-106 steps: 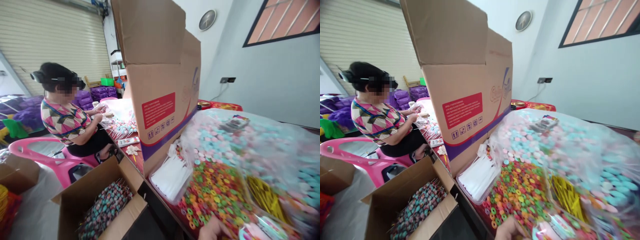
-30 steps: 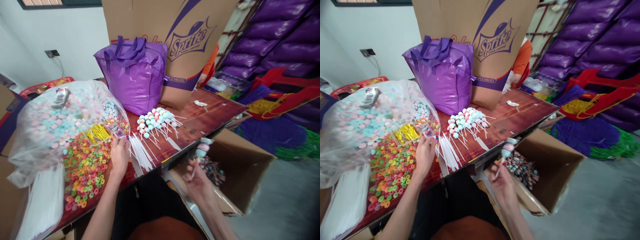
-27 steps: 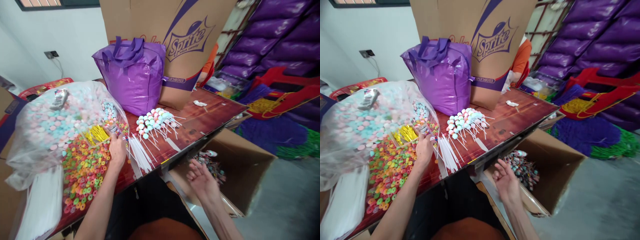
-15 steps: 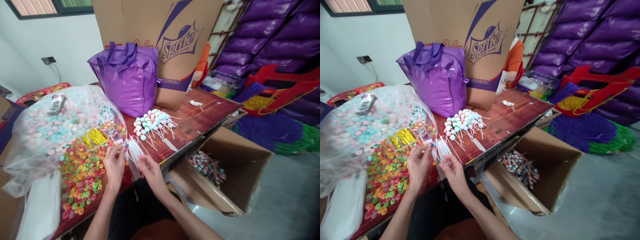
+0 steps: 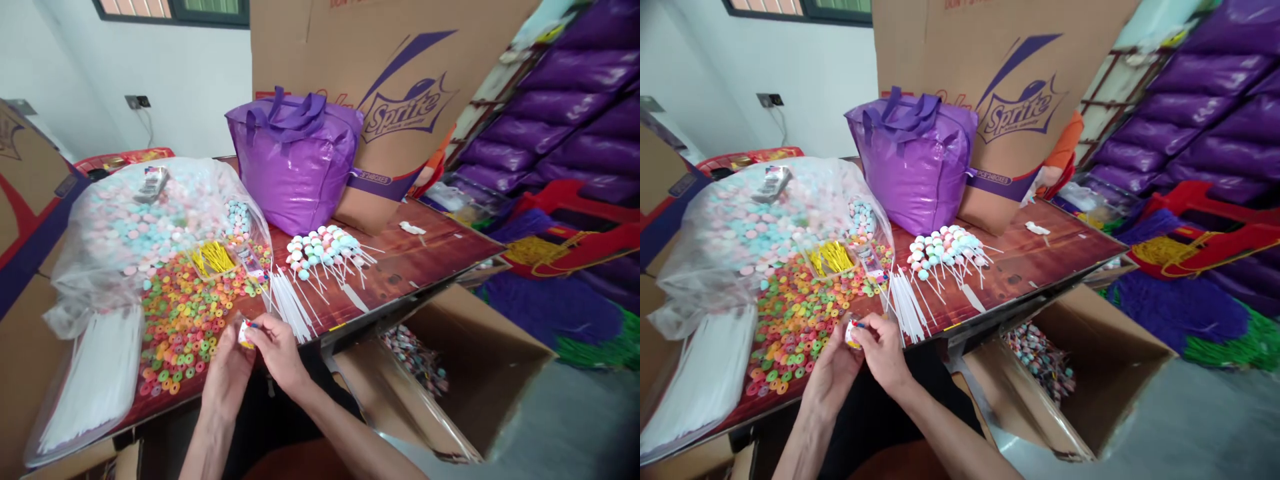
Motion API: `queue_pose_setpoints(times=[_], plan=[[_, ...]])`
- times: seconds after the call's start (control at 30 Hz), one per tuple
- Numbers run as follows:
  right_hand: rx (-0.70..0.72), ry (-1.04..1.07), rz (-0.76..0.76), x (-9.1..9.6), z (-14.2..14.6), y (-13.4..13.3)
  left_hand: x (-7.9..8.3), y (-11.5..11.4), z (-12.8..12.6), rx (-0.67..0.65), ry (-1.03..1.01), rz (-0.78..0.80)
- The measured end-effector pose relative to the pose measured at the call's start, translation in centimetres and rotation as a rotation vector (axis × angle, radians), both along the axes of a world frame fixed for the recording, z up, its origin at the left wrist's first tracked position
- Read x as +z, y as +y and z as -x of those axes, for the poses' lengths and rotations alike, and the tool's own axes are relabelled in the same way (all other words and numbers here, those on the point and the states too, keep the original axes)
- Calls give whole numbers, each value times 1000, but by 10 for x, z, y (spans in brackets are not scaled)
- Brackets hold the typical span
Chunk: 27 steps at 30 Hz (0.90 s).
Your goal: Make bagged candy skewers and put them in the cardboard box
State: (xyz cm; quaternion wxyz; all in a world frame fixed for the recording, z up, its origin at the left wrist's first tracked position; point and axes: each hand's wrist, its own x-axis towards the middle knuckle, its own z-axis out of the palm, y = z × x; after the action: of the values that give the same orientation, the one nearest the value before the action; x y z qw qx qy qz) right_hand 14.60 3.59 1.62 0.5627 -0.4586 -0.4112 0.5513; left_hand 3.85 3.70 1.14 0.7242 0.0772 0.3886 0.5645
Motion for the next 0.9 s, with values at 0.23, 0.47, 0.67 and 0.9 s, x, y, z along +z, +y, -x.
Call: queue_pose_setpoints(times=[0.23, 0.47, 0.67, 0.9], plan=[[-93, -261, -70, -17, -3, -5, -5, -6, -15, 307, 277, -119], [-12, -496, -147, -23, -20, 0, -4, -2, -1, 281, 202, -5], [-195, -586, -125, -19, -35, 19, 0, 4, -12, 455, 326, -75], [-482, -1050, -21, -7, -90, 89, 2, 23, 4, 444, 244, -90]])
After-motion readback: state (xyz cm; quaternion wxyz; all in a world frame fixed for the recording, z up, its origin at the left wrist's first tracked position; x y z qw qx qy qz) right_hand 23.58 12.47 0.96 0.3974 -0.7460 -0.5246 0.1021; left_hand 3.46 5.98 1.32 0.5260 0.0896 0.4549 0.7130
